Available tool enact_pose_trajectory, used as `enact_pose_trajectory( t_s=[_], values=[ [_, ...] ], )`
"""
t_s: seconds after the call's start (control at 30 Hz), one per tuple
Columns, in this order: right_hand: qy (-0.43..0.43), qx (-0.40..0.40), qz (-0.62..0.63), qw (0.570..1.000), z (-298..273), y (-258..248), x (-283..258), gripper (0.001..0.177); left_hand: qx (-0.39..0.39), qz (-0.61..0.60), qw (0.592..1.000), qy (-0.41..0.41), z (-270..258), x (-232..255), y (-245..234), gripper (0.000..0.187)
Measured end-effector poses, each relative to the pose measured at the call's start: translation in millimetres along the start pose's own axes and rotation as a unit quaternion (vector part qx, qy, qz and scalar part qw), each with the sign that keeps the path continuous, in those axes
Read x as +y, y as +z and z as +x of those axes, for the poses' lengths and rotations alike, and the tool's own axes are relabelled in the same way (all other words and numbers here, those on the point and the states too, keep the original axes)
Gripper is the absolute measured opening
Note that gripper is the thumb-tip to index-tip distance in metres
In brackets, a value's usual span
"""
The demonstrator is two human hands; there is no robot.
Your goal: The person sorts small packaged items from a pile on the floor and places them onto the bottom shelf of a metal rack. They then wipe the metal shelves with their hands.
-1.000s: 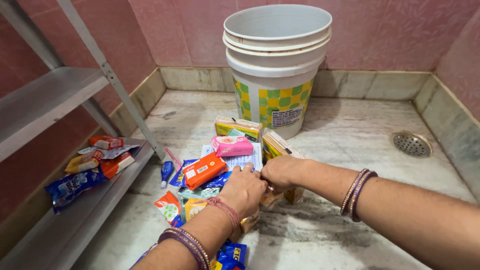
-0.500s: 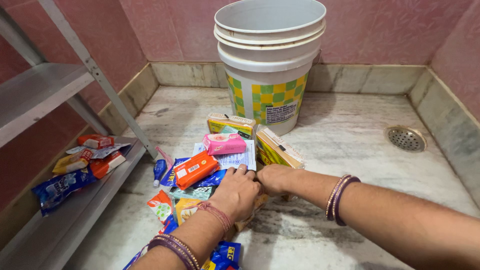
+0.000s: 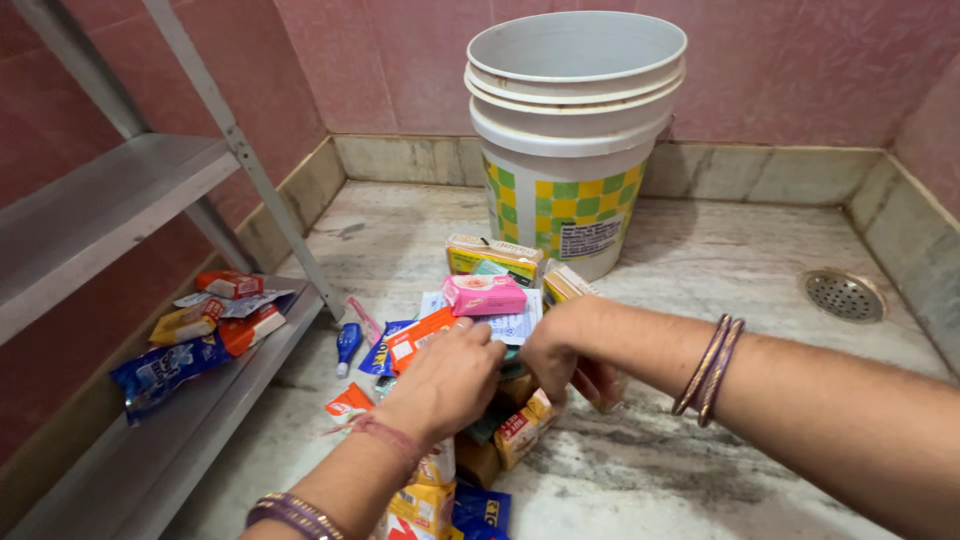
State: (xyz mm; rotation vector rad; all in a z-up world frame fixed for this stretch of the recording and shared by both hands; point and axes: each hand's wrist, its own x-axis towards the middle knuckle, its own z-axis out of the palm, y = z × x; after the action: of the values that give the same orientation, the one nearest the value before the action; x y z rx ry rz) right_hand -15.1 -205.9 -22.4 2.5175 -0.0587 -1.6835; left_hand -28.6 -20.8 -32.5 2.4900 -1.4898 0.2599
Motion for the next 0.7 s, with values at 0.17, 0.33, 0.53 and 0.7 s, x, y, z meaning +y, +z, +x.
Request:
enact_pose_trajectory(
  t_s=[0.17,0.33,0.53,0.7],
  values=[
    [-0.176,0.132,0.006,0.975,-37.6,-33.7,-31.8,0.036,0.085,-0.017,0.995,-0.052,-27.6,-33.3,-27.5,0.013],
    [-0.273,0.421,0.012,0.865,-53.3,-55.5,-69.1,0.032,0.087,0.031,0.982,-0.166,-54.2,-65.2,-45.1,0.017],
    [-0.309,0.495,0.033,0.811,-34.2,-66.1,-101.4,0.039,0.037,0.055,0.965,-0.253,-76.3,-104.9,-31.3,0.018],
    [-0.315,0.527,0.011,0.789,-6.5,-70.8,-122.3,0.044,-0.096,0.035,0.923,-0.371,-93.5,-138.0,-0.5,0.030]
  ],
)
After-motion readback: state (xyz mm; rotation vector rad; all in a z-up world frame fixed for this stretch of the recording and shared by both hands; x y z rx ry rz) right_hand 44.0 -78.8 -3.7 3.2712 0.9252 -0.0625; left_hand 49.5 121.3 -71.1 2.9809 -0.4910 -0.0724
